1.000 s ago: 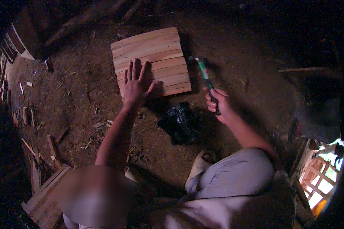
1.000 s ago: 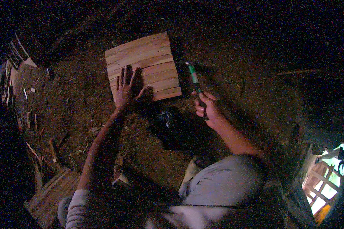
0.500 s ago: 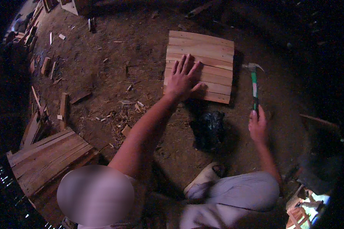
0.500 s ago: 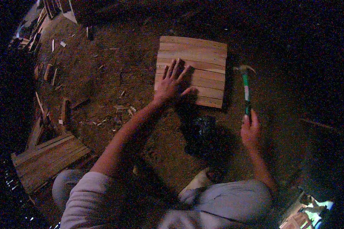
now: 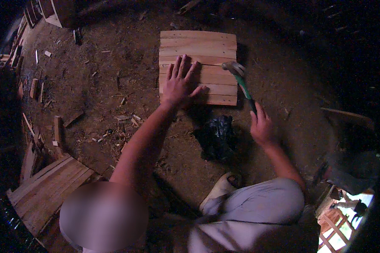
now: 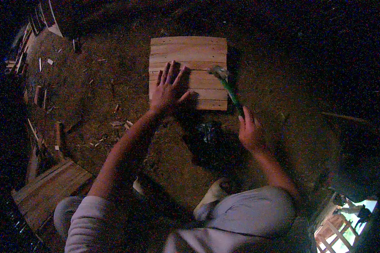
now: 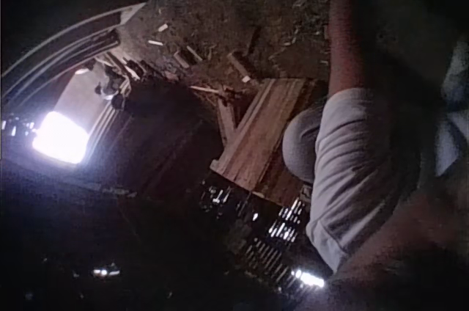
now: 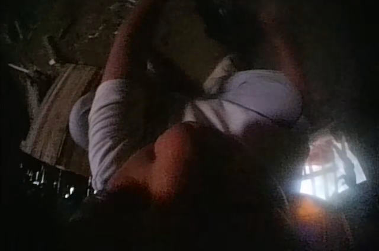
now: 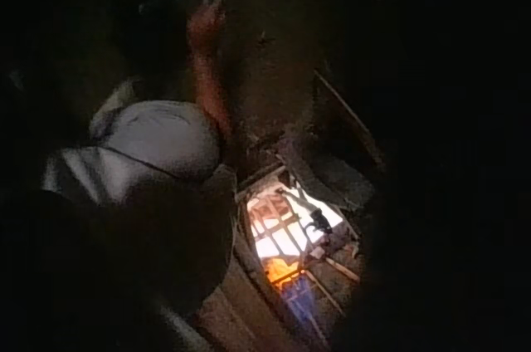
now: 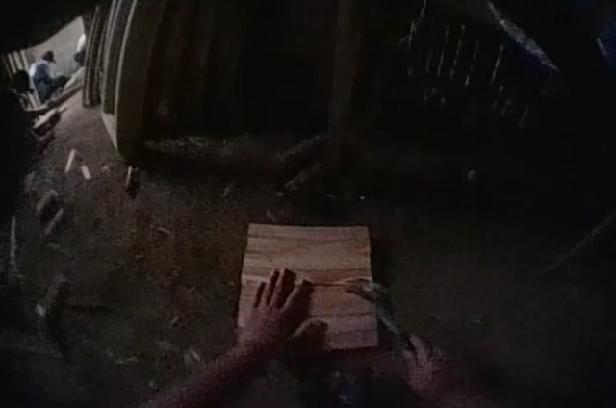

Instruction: The person assembles a small wooden frame by hand, using a hammer to drive nails into the wood. They position planks, align them, and hammer nails to secure the structure.

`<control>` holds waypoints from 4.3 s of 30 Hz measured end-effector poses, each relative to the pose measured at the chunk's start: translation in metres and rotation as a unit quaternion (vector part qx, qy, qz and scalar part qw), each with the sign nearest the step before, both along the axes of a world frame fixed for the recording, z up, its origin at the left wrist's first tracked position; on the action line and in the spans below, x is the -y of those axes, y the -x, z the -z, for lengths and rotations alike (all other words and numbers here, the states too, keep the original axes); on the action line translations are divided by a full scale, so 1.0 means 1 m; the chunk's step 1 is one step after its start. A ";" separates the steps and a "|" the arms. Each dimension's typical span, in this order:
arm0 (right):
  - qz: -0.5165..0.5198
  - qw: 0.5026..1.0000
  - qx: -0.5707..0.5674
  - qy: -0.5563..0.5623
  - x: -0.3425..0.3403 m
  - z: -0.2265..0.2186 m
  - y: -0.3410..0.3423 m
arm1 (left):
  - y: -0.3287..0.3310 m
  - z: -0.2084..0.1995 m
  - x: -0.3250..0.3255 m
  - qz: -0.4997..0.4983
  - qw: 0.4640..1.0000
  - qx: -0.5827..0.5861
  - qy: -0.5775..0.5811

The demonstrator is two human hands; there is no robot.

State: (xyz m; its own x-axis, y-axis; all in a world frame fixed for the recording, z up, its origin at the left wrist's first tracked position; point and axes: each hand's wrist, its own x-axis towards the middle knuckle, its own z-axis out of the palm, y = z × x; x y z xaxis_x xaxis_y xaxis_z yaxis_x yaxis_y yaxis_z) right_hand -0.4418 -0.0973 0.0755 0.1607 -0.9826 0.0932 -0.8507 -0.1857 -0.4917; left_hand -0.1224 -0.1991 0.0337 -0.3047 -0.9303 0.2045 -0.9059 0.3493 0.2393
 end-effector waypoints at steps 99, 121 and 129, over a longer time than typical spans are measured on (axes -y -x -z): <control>-0.170 0.966 0.076 -0.179 -0.048 0.062 0.002 | -0.003 0.021 0.024 0.042 0.989 0.109 -0.089; -0.289 0.892 0.005 -0.347 -0.117 0.162 -0.026 | -0.009 0.028 0.018 0.027 0.992 0.110 -0.047; -0.324 0.873 -0.047 -0.362 -0.085 0.102 -0.017 | 0.003 0.024 0.021 0.043 0.995 0.078 -0.051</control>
State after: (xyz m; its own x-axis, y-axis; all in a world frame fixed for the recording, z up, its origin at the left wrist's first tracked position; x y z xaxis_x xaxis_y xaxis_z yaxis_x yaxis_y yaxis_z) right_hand -0.4253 -0.0123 -0.0270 0.6782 -0.4783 -0.5579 -0.7251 -0.3126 -0.6136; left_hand -0.1249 -0.2202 0.0102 -0.4039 -0.9132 0.0539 -0.9029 0.4075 0.1371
